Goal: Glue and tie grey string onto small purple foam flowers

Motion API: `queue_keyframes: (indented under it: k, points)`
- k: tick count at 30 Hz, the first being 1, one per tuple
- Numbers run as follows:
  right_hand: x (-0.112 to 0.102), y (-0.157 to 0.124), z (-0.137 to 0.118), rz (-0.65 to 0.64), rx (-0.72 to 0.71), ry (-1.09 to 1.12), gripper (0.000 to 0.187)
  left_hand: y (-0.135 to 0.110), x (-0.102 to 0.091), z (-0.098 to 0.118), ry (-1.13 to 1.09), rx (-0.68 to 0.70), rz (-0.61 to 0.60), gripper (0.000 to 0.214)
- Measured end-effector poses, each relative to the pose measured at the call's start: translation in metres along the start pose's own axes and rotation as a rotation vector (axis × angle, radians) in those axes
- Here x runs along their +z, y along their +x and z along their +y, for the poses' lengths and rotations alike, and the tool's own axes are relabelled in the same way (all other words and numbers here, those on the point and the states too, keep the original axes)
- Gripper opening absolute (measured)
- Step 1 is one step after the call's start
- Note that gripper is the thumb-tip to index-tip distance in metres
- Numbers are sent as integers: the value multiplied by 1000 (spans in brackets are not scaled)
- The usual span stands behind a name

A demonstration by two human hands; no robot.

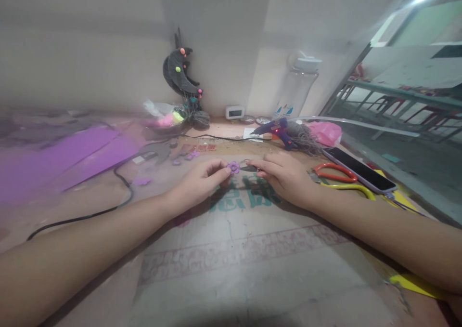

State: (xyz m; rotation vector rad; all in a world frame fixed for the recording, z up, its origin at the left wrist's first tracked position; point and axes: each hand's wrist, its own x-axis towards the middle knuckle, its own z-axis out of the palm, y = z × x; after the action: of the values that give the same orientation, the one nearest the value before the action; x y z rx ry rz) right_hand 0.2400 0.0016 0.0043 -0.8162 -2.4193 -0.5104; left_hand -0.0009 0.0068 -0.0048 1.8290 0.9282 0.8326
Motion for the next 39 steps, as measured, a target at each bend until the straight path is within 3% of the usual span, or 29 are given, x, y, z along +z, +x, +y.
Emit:
queue_keyframes:
  k: [11, 39]
  points:
    - [2, -1, 2, -2, 22, -25, 30, 1, 0, -3, -176, -64, -1, 27]
    - [-2, -1, 1, -12, -32, -100, 35, 1, -2, 2, -109, -100, -56, 29]
